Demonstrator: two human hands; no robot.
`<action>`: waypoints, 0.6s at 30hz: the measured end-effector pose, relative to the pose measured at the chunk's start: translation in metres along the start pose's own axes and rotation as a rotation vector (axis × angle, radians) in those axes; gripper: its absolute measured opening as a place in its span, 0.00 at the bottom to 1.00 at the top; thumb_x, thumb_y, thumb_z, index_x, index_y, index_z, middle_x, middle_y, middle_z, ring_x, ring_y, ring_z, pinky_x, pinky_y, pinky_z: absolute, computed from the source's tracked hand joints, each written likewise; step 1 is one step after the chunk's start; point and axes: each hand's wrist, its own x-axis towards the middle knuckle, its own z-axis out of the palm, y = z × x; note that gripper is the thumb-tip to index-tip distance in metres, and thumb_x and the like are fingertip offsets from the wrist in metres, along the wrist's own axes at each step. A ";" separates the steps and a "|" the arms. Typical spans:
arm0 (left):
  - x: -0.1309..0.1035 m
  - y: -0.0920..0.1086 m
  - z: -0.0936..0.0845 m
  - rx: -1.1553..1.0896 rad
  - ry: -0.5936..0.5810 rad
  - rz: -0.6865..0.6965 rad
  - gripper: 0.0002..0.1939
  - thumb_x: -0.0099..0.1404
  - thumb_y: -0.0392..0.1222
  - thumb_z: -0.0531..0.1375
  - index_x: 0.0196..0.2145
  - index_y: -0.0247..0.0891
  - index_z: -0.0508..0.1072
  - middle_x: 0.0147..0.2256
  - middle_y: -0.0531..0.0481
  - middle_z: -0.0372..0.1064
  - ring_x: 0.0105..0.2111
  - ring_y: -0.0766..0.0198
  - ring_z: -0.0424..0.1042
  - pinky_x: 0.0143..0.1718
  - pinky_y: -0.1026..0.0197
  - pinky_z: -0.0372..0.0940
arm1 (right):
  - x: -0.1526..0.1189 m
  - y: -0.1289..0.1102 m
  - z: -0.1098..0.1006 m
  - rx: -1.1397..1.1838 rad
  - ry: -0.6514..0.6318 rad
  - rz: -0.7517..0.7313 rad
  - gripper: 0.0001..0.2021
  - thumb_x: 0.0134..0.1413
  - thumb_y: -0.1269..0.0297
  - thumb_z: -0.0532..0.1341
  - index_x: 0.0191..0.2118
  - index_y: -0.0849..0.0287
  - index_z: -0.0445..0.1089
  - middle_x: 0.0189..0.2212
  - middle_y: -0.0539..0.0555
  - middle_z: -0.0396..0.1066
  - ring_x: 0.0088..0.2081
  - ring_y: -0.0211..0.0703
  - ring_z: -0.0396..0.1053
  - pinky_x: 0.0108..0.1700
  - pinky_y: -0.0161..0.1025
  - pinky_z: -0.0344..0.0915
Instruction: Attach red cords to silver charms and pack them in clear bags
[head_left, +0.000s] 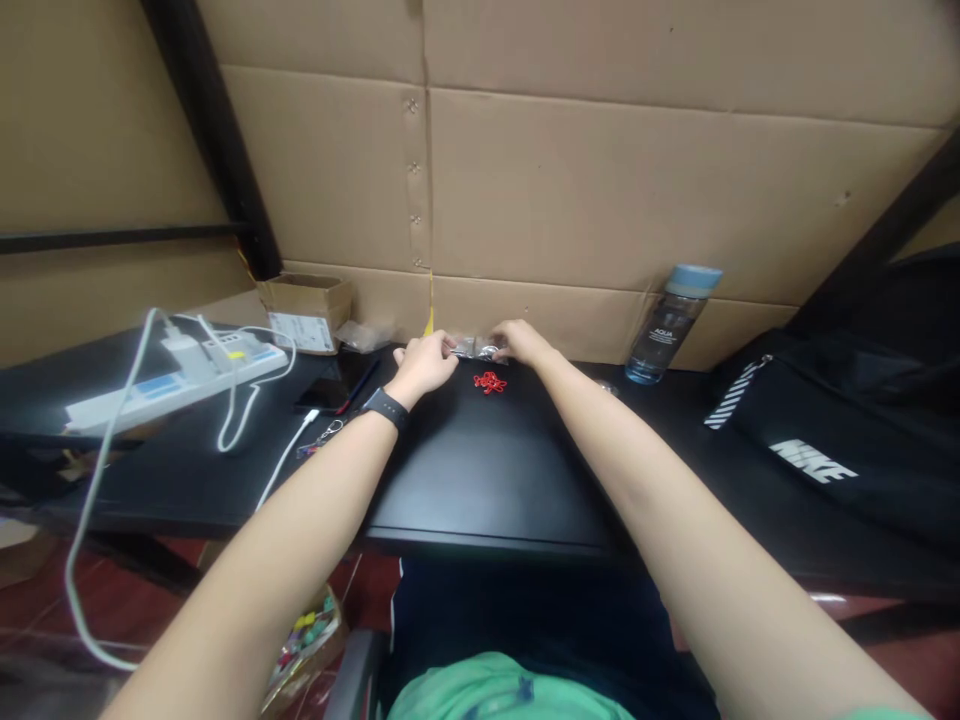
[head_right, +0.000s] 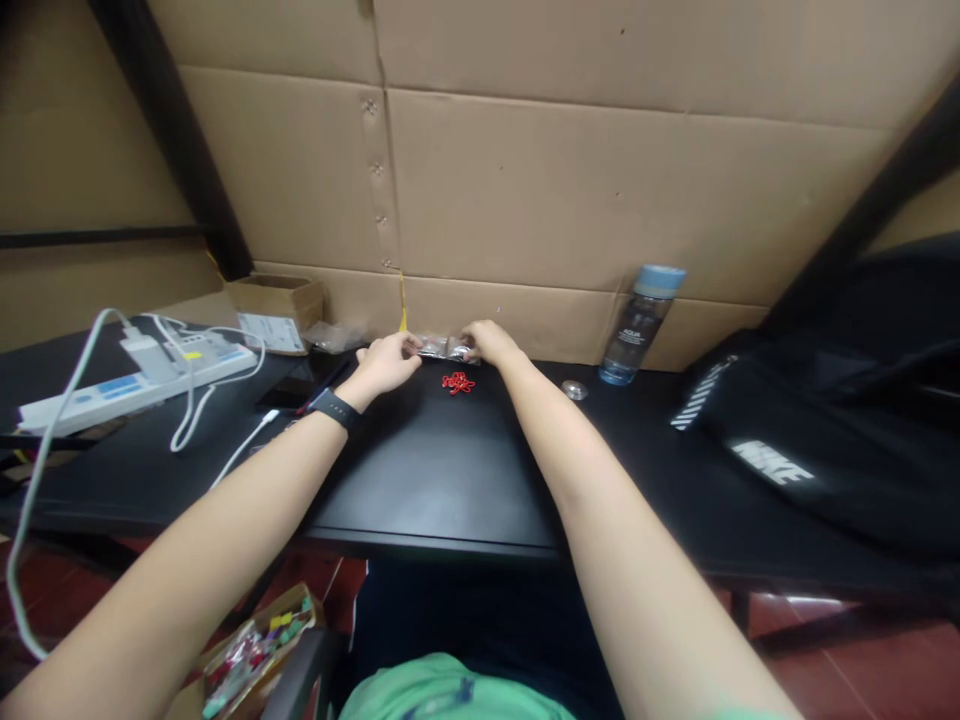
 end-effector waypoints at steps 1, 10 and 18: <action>-0.002 0.003 -0.001 -0.011 0.001 0.022 0.12 0.61 0.41 0.63 0.44 0.46 0.76 0.43 0.47 0.80 0.51 0.44 0.72 0.54 0.44 0.57 | -0.004 0.001 -0.004 -0.016 0.040 -0.019 0.19 0.47 0.65 0.76 0.47 0.59 0.79 0.44 0.58 0.80 0.46 0.49 0.75 0.48 0.38 0.66; -0.014 0.018 0.013 0.005 -0.105 0.229 0.10 0.62 0.39 0.62 0.42 0.46 0.77 0.47 0.49 0.78 0.52 0.47 0.73 0.55 0.48 0.61 | -0.104 0.046 -0.073 0.050 0.120 0.081 0.09 0.60 0.66 0.63 0.42 0.58 0.80 0.37 0.55 0.81 0.36 0.46 0.76 0.44 0.40 0.69; -0.020 0.019 0.031 0.049 -0.190 0.371 0.13 0.64 0.42 0.60 0.47 0.46 0.76 0.52 0.49 0.76 0.54 0.51 0.72 0.57 0.51 0.63 | -0.213 0.088 -0.078 0.149 0.082 0.365 0.16 0.52 0.61 0.70 0.47 0.56 0.81 0.42 0.56 0.82 0.44 0.50 0.78 0.49 0.42 0.72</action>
